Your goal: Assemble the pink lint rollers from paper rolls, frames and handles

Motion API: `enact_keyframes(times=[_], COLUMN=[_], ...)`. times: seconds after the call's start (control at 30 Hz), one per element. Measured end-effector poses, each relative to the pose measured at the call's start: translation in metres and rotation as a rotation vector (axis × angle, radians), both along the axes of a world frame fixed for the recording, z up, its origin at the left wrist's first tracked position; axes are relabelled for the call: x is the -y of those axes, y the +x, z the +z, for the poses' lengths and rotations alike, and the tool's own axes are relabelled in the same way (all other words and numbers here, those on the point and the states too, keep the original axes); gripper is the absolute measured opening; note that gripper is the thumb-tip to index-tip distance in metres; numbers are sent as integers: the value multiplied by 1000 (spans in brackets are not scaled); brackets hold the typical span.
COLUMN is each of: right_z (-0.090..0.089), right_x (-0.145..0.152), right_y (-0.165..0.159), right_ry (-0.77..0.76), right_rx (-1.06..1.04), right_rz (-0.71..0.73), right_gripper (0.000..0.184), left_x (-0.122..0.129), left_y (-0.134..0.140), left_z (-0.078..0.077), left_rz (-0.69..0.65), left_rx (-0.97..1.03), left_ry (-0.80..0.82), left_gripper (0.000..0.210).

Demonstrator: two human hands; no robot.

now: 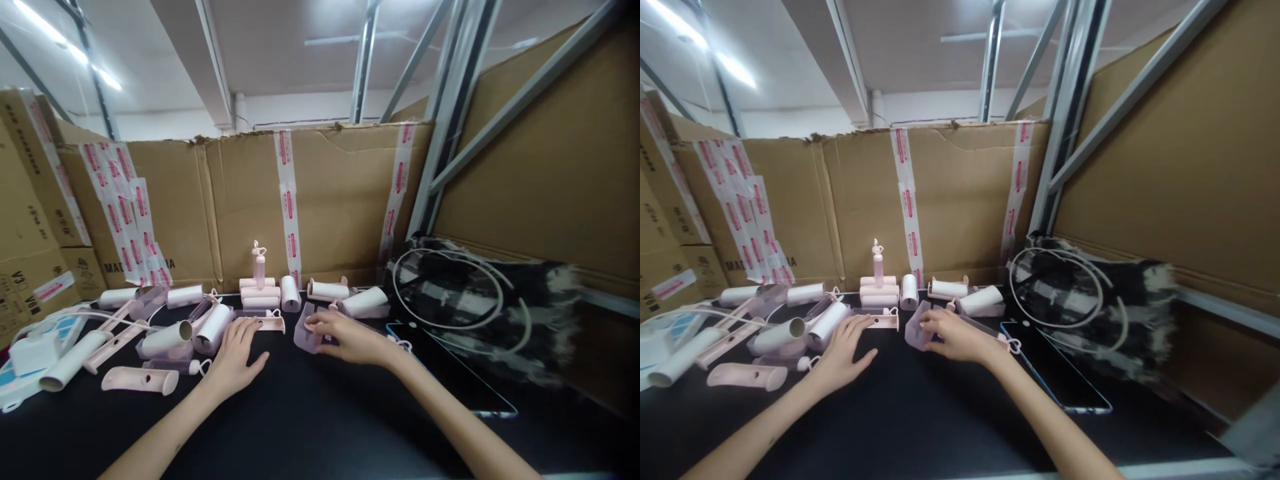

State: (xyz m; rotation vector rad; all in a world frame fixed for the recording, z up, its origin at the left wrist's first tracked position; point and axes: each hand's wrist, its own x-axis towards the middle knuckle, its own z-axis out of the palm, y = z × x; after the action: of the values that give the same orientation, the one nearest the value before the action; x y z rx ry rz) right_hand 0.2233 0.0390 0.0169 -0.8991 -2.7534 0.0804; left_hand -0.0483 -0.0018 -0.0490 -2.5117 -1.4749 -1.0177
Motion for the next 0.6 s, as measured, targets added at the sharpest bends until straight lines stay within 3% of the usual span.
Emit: enact_keyframes(times=[0.13, 0.23, 0.3, 0.37, 0.47, 0.6], right_z=[15, 13, 8, 5, 1, 0], right_x=[35, 52, 55, 47, 22, -17], right_y=[-14, -27, -33, -34, -22, 13], right_ry=[-290, -379, -373, -275, -10, 249], right_rx=[-59, -83, -153, -248, -291, -45], right_rz=[242, 366, 372, 276, -6, -443], right_gripper=[11, 16, 18, 21, 23, 26], left_x=[16, 19, 14, 6, 1, 16], left_y=[4, 6, 4, 0, -5, 1], left_z=[4, 8, 9, 10, 12, 17], left_rz=[-88, -123, -72, 15, 71, -107], left_rx=[-47, -102, -131, -156, -163, -79], left_ry=[-92, -156, -118, -43, 8, -116], left_gripper=[68, 70, 67, 61, 53, 46])
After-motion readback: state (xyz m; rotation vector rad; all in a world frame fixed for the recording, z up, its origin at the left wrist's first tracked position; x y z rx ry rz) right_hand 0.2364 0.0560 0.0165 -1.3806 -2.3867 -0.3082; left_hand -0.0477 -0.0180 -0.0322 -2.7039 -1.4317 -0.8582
